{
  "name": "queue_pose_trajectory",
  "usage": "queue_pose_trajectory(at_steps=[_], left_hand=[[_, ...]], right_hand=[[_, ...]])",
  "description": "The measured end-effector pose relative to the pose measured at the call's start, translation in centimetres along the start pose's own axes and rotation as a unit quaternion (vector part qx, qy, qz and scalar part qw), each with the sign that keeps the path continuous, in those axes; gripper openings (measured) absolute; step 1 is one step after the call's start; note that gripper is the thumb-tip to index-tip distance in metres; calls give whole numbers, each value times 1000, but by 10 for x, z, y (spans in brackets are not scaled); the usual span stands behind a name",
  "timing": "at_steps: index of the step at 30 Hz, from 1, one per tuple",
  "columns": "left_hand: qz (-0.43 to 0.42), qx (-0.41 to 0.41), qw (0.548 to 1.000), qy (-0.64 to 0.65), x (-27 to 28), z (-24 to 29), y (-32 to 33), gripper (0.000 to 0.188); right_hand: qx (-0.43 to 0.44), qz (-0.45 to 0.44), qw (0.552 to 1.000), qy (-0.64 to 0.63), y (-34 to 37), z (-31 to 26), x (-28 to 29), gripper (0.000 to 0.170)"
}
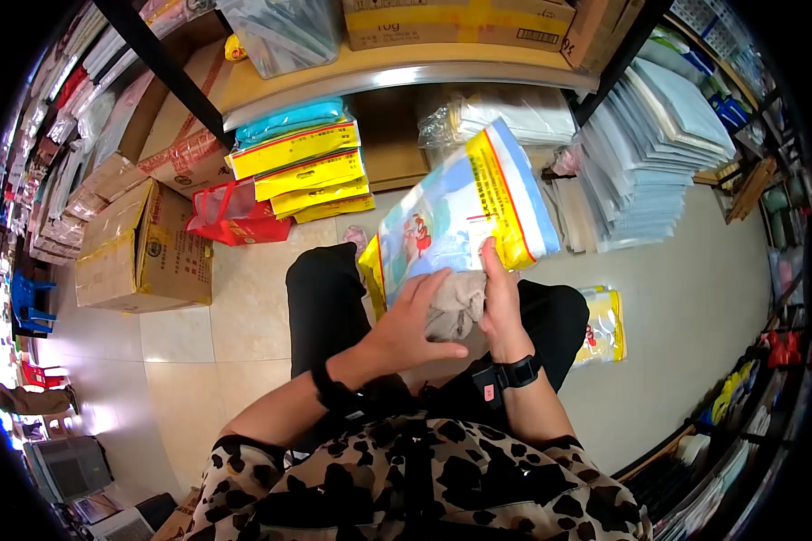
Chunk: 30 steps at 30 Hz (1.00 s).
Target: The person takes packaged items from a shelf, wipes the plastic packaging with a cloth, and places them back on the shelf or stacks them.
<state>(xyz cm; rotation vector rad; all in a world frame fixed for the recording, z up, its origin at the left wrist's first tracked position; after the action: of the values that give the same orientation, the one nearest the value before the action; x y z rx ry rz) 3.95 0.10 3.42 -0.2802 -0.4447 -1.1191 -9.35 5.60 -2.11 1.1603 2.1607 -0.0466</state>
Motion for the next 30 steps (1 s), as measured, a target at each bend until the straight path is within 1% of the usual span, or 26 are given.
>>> queue_pose_trajectory(at_steps=[2, 3, 5, 6, 8, 9, 10, 11, 13, 14, 15, 16, 17, 18, 19, 20, 21, 23, 25, 27, 28, 30], left_hand=[[47, 7, 998, -36, -5, 0, -2, 74], [52, -8, 998, -34, -6, -6, -5, 68], [62, -39, 997, -28, -8, -21, -14, 55], [52, -27, 998, -15, -6, -24, -17, 51], [28, -1, 1000, 12, -2, -32, -16, 45], [22, 14, 998, 49, 1, -33, -14, 43], [17, 27, 996, 85, 5, -31, -13, 41], [12, 42, 992, 121, 8, -32, -11, 40], [33, 37, 988, 146, 21, -36, -4, 41], [38, 33, 986, 161, 25, -38, 0, 41], [78, 42, 979, 186, 32, -56, 5, 38], [82, 47, 980, 172, 42, -59, 4, 37], [109, 84, 964, 229, 50, -75, 6, 41], [135, 135, 938, 288, 60, -79, 8, 45], [159, 166, 922, 313, 69, -98, 10, 51], [190, 163, 906, 342, 77, -102, 10, 58], [181, 154, 909, 342, 83, -114, 9, 65], [204, 186, 871, 407, 89, -126, 4, 65], [193, 208, 858, 428, 93, -142, 0, 58], [192, 233, 846, 441, 99, -155, 2, 55], [179, 244, 842, 447, 96, -154, 3, 55], [126, 264, 839, 459, 89, -145, 7, 55]], right_hand=[[-39, 8, 999, -37, -1, 9, 5, 47], [-58, 12, 997, -56, -1, 12, 7, 47], [-62, -9, 998, -32, 3, 6, 2, 49], [-61, -18, 998, -21, 3, 3, 2, 49], [-26, -58, 997, 43, 2, -6, 2, 51], [-8, -79, 994, 74, 0, -10, 1, 51], [-22, -84, 990, 115, -4, -8, 7, 51], [-17, -91, 985, 147, -5, -12, 8, 50], [-6, -101, 972, 210, -6, -24, 10, 49], [-13, -80, 974, 212, -18, -18, 28, 49], [-5, -82, 985, 149, -20, -24, 28, 48], [7, -81, 993, 86, -20, -31, 29, 47], [20, -77, 996, 25, -21, -38, 31, 47], [47, -65, 996, 29, -22, -46, 37, 45], [50, -65, 996, 24, -20, -55, 38, 44], [80, -68, 994, 26, -16, -67, 34, 45], [108, -74, 991, 28, -11, -81, 32, 45], [118, -84, 988, -44, -7, -104, 39, 47], [137, -116, 976, -123, 3, -131, 30, 49], [147, -107, 971, -157, 4, -147, 39, 50], [106, -137, 961, -216, 4, -146, 38, 49], [55, -136, 961, -233, 0, -137, 38, 49]])
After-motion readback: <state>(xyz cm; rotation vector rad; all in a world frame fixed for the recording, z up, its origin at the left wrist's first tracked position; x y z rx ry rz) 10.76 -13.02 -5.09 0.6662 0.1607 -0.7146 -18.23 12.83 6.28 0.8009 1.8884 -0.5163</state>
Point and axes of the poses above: each hand's wrist, its own y-axis away from the middle knuckle, its own x-axis out of the back of the hand, z = x × y, the point moved 7 cm from there along -y, towards the middle knuckle, and after that the axes turned 4 degrees about x, right-handed, at the moved point
